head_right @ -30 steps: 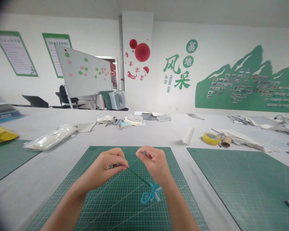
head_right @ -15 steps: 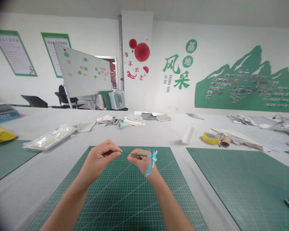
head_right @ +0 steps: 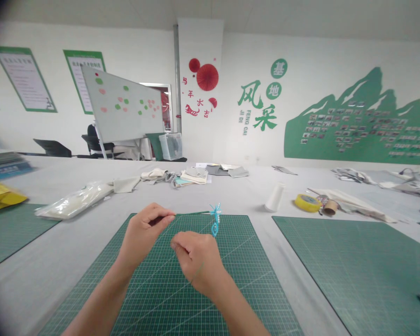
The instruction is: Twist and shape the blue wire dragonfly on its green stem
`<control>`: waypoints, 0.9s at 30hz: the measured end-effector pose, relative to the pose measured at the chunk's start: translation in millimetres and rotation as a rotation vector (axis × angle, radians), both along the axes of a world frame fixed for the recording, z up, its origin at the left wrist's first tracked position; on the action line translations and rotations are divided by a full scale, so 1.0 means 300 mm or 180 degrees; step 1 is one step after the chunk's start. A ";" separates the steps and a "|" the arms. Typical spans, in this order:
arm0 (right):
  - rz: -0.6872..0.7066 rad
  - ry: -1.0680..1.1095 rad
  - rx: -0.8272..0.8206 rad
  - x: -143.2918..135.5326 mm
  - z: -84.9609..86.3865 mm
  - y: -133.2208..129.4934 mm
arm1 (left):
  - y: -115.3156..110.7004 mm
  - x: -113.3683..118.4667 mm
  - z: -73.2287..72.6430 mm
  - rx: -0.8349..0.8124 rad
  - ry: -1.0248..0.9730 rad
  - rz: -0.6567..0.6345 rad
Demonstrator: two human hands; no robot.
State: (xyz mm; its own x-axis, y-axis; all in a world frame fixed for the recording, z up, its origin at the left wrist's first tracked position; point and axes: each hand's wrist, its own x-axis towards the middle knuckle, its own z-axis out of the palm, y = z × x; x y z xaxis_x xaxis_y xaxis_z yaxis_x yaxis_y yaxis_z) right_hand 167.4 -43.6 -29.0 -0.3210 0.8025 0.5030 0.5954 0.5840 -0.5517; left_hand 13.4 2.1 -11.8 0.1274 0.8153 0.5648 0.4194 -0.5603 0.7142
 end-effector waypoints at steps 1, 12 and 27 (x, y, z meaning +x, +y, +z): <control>-0.0020 -0.0035 0.0051 0.001 0.005 -0.007 | -0.001 0.002 -0.001 0.0044 0.0046 0.0030; -0.0215 -0.0085 0.0440 0.033 0.041 -0.045 | -0.017 0.021 -0.009 0.0462 0.0467 -0.0018; -0.0518 0.0748 0.0119 0.159 0.059 0.018 | -0.045 0.014 0.021 0.0194 0.1066 -0.1386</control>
